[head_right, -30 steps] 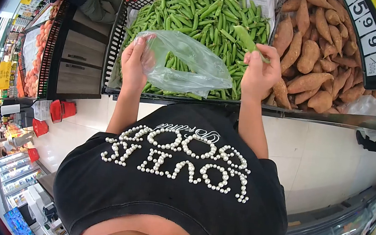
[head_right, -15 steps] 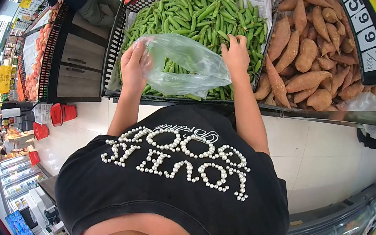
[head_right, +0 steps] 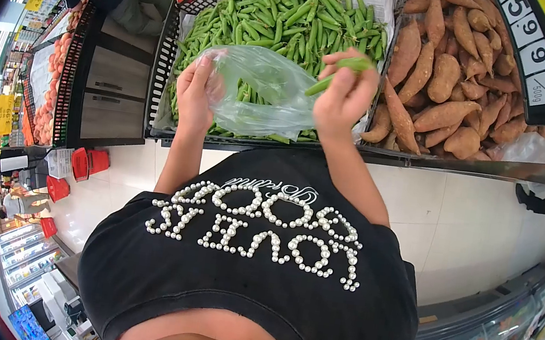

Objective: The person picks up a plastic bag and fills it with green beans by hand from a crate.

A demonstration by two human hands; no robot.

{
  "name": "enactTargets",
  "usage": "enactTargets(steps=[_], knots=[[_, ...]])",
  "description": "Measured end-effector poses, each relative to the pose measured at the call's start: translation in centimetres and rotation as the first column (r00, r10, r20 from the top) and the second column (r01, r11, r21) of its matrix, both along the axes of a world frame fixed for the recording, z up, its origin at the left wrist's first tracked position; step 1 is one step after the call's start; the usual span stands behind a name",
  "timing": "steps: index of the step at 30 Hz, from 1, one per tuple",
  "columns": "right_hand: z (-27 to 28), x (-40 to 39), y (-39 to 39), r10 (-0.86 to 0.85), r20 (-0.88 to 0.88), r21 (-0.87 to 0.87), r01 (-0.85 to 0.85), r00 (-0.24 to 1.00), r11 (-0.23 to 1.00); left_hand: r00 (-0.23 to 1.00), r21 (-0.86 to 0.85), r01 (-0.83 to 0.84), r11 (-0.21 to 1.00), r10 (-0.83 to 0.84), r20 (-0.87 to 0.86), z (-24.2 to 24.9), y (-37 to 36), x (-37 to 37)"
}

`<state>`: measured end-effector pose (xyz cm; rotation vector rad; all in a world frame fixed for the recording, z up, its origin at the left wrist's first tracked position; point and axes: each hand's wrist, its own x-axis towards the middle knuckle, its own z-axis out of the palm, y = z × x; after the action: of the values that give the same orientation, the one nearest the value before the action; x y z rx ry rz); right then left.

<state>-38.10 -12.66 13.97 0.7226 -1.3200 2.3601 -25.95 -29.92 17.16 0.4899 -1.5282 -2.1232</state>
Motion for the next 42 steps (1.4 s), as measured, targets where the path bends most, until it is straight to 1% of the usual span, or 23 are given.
enactTargets(steps=[1, 4, 7, 9, 10, 11, 12, 14, 17, 20, 22, 23, 24, 25, 26, 27, 28, 31, 34, 35, 38, 40, 42], knots=[[0.1, 0.3, -0.2, 0.019, -0.072, 0.070, -0.014, 0.997, 0.997, 1.000, -0.009, 0.008, 1.000, -0.008, 0.003, 0.0, 0.1, -0.2], [0.0, 2.1, -1.1, 0.190, -0.012, 0.351, -0.174, 0.982, 0.920, 1.000, -0.020, 0.019, 1.000, -0.019, 0.008, 0.0, 0.3, -0.4], [0.5, 3.6, -2.2, 0.414, 0.135, 0.357, -0.434, 0.900, 0.827, 1.000, 0.006, 0.017, 1.000, -0.017, 0.000, 0.0, 0.5, -0.4], [0.4, 4.0, -3.4, 0.425, 0.145, 0.449, -0.442, 0.893, 0.776, 1.000, 0.012, -0.002, 1.000, 0.002, 0.002, 0.1, 0.5, -0.2], [0.4, 3.9, -3.7, 0.430, 0.151, 0.493, -0.445, 0.890, 0.748, 1.000, -0.021, -0.022, 1.000, 0.022, 0.007, 0.1, 0.4, -0.1], [0.7, 3.4, -3.8, 0.405, 0.056, 0.689, -0.328, 0.913, 0.646, 0.999, -0.055, -0.041, 0.998, 0.042, 0.011, 0.1, 0.3, 0.0], [0.5, 3.1, -3.8, 0.405, -0.022, 0.761, -0.247, 0.914, 0.599, 0.998, -0.090, -0.062, 0.994, 0.063, 0.012, 0.2, 0.1, 0.0], [-0.1, 2.9, -3.7, 0.426, -0.167, 0.869, -0.072, 0.889, 0.490, 0.996, -0.044, -0.083, 0.996, 0.082, -0.027, 0.3, -0.7, 0.1], [0.4, 2.3, -3.1, 0.384, -0.046, 0.823, -0.183, 0.922, 0.538, 0.994, -0.016, -0.107, 0.994, 0.106, -0.034, 0.2, -1.3, 0.3], [1.3, 0.6, -1.8, 0.146, 0.141, 0.677, -0.203, 0.979, 0.707, 0.993, -0.010, -0.117, 0.993, 0.117, -0.021, -0.1, -1.3, 0.4], [-1.1, -3.1, -1.1, -0.041, 0.124, 0.735, -0.064, 0.991, 0.676, 0.992, -0.023, -0.121, 0.992, 0.120, -0.024, -0.2, -1.2, 0.5], [-3.4, -5.1, -0.4, -0.153, -0.063, 0.852, 0.134, 0.986, 0.507, 0.993, -0.021, -0.117, 0.993, 0.116, -0.022, -0.2, -1.1, 0.6], [-5.7, -6.5, 0.3, -0.225, -0.268, 0.895, 0.328, 0.937, 0.301, 0.994, -0.020, -0.110, 0.994, 0.110, -0.024, -0.2, -1.1, 0.6], [-7.4, -7.2, 1.1, -0.259, -0.237, 0.963, 0.261, 0.936, 0.063, 0.994, -0.019, -0.104, 0.994, 0.103, -0.027, -0.1, -1.1, 0.5], [-8.2, -7.2, 1.4, -0.303, -0.233, 0.972, 0.226, 0.924, -0.059, 0.996, -0.024, -0.091, 0.996, 0.090, -0.028, -0.1, -1.1, 0.4], [-9.8, -7.4, 1.7, -0.273, -0.292, 0.956, 0.267, 0.917, -0.125, 0.997, -0.029, -0.078, 0.997, 0.077, -0.028, 0.0, -1.0, 0.4], [-9.9, -7.3, 1.6, -0.239, -0.348, 0.932, 0.308, 0.906, -0.190, 0.998, -0.034, -0.064, 0.997, 0.063, -0.027, 0.0, -1.0, 0.4], [-9.2, -7.6, 1.3, -0.241, -0.143, 0.969, 0.087, 0.960, -0.231, 0.998, -0.053, -0.062, 0.997, 0.061, -0.016, 0.2, -0.5, 0.1], [-9.2, -7.7, 1.4, -0.249, -0.126, 0.981, 0.083, 0.960, -0.175, 0.999, -0.048, -0.041, 0.998, 0.040, -0.015, -0.1, -0.4, -0.1], [-9.7, -7.8, 1.4, -0.260, -0.118, 0.990, 0.092, 0.958, -0.110, 0.999, -0.059, -0.045, 0.997, 0.044, -0.011, 0.1, -0.3, -0.1], [-9.7, -7.6, 1.6, -0.190, -0.065, 0.997, 0.056, 0.980, -0.053, 0.998, -0.073, -0.055, 0.996, 0.054, -0.012, 0.3, -0.1, -0.1], [-9.3, -7.3, 1.9, -0.185, -0.070, 0.995, 0.080, 0.980, 0.051, 0.999, -0.059, -0.041, 0.997, 0.039, -0.026, 0.1, -0.3, 0.1], [-9.1, -7.5, 2.5, -0.160, -0.067, 0.984, 0.092, 0.985, 0.154, 0.999, -0.082, -0.051, 0.995, 0.049, -0.019, 0.0, -0.4, 0.0]])
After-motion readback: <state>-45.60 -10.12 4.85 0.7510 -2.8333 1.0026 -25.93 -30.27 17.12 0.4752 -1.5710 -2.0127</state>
